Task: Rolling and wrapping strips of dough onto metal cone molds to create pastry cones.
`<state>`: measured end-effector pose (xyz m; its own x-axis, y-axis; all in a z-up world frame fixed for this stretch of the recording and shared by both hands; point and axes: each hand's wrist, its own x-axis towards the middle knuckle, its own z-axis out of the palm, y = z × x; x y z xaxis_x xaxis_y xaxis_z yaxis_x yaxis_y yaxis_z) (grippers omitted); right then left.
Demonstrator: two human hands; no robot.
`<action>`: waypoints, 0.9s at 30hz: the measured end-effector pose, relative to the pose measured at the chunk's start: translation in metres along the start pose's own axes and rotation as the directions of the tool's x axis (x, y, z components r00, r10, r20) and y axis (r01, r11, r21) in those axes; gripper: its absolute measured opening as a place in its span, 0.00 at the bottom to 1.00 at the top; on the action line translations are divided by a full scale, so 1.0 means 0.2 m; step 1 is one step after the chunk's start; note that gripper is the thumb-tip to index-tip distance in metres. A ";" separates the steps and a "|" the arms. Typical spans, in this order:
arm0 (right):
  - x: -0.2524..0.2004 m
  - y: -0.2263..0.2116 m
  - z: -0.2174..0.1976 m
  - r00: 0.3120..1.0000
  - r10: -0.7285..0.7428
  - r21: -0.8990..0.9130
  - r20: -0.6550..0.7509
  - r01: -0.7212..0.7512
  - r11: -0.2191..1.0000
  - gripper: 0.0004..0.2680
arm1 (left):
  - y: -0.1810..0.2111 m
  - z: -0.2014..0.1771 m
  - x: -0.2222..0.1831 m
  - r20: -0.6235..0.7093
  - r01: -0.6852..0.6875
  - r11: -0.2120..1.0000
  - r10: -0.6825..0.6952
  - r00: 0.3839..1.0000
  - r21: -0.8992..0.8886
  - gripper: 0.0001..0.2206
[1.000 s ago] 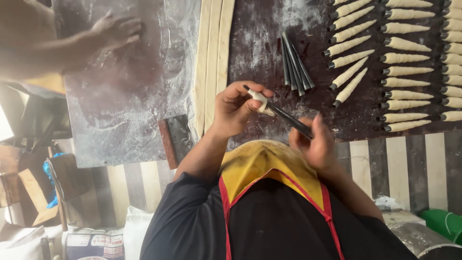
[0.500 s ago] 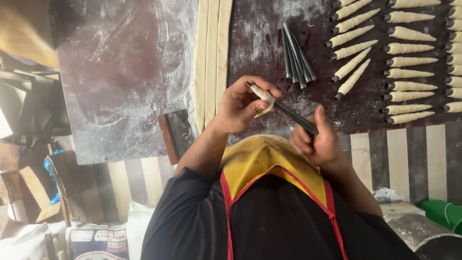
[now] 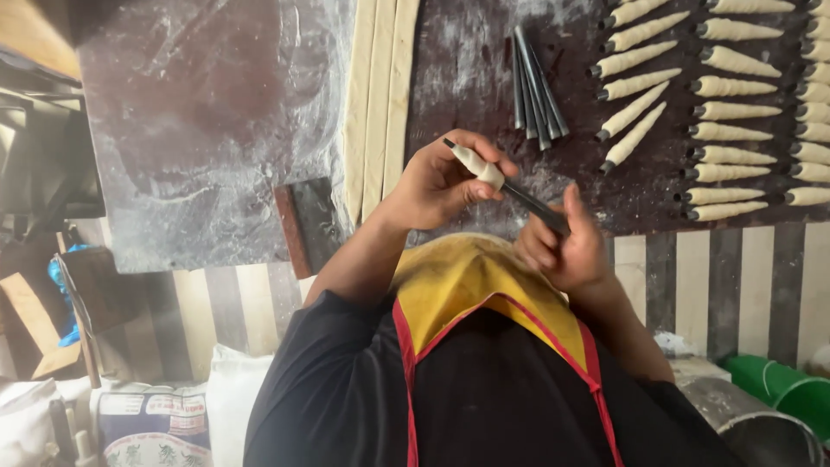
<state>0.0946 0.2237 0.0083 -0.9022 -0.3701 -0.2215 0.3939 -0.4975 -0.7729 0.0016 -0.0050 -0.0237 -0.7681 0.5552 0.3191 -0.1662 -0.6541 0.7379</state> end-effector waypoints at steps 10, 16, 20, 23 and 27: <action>-0.04 0.01 0.05 0.930 -0.225 -0.662 -0.290 -0.025 0.749 0.24 | -0.03 0.00 -0.02 -0.030 0.025 0.999 -0.024 0.999 0.046 0.16; -0.06 0.04 0.05 0.988 -0.145 -0.415 -0.058 0.108 0.903 0.25 | -0.06 0.01 -0.04 0.012 0.052 0.999 -0.053 0.999 0.011 0.18; -0.10 0.09 -0.04 0.982 -0.058 -0.329 -0.182 -0.006 0.944 0.26 | -0.02 0.03 -0.03 0.056 0.035 0.999 -0.033 0.998 -0.037 0.17; -0.05 -0.02 0.08 0.963 0.127 -0.184 -0.236 -0.172 0.968 0.24 | -0.05 0.03 -0.04 -0.024 0.092 0.996 -0.092 0.995 0.000 0.18; -0.05 0.08 -0.06 0.848 -0.522 -0.969 -0.093 0.043 0.242 0.24 | -0.07 0.01 -0.05 -0.040 0.084 0.996 -0.083 0.996 0.008 0.17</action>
<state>0.1086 0.2297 -0.0094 -0.9869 0.0186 0.1605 -0.1140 0.6237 -0.7733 0.0126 0.0006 -0.0357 -0.7756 0.5869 0.2325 -0.2252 -0.6013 0.7667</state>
